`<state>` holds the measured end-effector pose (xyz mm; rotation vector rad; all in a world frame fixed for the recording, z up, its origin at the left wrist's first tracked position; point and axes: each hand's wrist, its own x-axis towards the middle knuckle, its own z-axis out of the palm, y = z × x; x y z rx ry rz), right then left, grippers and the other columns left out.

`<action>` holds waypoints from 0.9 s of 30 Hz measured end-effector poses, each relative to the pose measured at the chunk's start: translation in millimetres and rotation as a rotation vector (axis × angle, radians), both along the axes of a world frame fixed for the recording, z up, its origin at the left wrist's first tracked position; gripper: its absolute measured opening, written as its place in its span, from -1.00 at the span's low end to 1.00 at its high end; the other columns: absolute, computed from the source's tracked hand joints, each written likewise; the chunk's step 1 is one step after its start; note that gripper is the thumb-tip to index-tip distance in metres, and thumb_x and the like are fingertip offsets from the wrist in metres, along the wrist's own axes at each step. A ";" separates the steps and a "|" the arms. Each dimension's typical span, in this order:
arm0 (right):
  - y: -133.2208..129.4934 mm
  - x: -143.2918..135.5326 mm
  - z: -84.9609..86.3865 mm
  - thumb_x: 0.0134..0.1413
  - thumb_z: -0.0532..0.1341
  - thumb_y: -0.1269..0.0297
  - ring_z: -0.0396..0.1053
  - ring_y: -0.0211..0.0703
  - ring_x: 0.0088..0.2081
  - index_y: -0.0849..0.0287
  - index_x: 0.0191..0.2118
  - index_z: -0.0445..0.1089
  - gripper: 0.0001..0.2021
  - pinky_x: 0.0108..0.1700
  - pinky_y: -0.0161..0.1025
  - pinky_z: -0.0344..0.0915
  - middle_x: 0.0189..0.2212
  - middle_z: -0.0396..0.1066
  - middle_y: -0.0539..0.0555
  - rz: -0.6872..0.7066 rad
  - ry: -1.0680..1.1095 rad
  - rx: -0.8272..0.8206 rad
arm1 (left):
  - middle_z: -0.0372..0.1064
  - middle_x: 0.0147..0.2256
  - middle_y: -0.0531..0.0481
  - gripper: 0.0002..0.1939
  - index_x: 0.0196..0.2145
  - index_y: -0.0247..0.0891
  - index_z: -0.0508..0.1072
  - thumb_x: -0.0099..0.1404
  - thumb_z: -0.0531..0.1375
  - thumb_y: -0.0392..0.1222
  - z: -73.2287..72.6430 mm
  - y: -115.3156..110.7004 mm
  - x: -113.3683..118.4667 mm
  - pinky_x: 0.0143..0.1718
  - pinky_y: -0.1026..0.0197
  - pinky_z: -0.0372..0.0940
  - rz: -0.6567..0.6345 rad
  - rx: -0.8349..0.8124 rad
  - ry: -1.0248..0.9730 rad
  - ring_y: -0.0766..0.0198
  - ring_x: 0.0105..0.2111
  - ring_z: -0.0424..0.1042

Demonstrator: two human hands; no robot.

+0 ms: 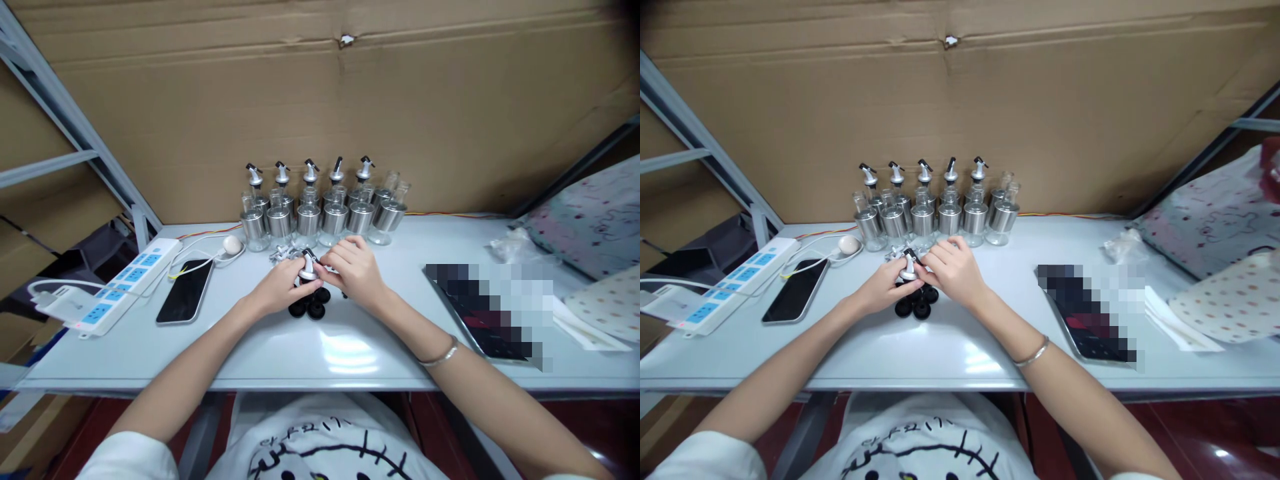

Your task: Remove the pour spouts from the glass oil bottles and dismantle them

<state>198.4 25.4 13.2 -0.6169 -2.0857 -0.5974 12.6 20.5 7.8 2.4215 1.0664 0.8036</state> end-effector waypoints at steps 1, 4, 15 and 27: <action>0.7 1.2 -0.9 0.23 0.11 0.22 0.28 -0.18 -0.44 0.22 -0.33 0.38 -0.79 -0.28 -0.21 0.14 -0.51 0.40 0.06 0.020 -0.010 -0.021 | 0.14 -0.53 0.09 -0.67 -0.51 -0.24 0.14 0.25 0.08 0.04 0.5 -0.9 -0.2 -0.44 0.25 0.02 -0.001 0.011 0.009 0.32 -0.50 0.14; 3.1 5.1 -3.5 0.27 0.02 0.09 0.36 -0.09 -0.27 0.24 -0.02 0.34 -0.64 -0.26 -0.18 0.21 -0.24 0.46 0.20 0.055 -0.046 -0.098 | 0.10 -0.55 0.11 -0.61 -0.53 -0.23 0.11 0.23 0.10 0.11 2.3 -2.1 -1.7 -0.46 0.26 0.01 -0.021 -0.001 0.008 0.34 -0.51 0.12; 2.2 0.1 -1.6 0.32 -0.05 0.24 0.37 -0.08 -0.29 0.35 -0.04 0.34 -0.67 -0.31 -0.19 0.26 -0.26 0.47 0.26 0.073 -0.092 -0.046 | 0.11 -0.55 0.12 -0.56 -0.48 -0.28 0.22 0.21 0.06 0.19 5.9 -9.3 2.0 -0.49 0.29 0.01 -0.094 -0.384 -0.146 0.39 -0.53 0.08; -9.1 -3.4 -1.0 0.32 -0.11 0.27 0.30 -0.12 -0.37 0.28 -0.17 0.39 -0.65 -0.34 -0.20 0.26 -0.40 0.42 0.18 0.179 0.049 -0.050 | 0.10 -0.63 0.11 -0.46 -0.59 -0.28 0.20 0.25 0.02 0.26 19.1 -21.6 8.7 -0.50 0.26 0.01 -0.504 -0.764 -0.321 0.42 -0.59 0.08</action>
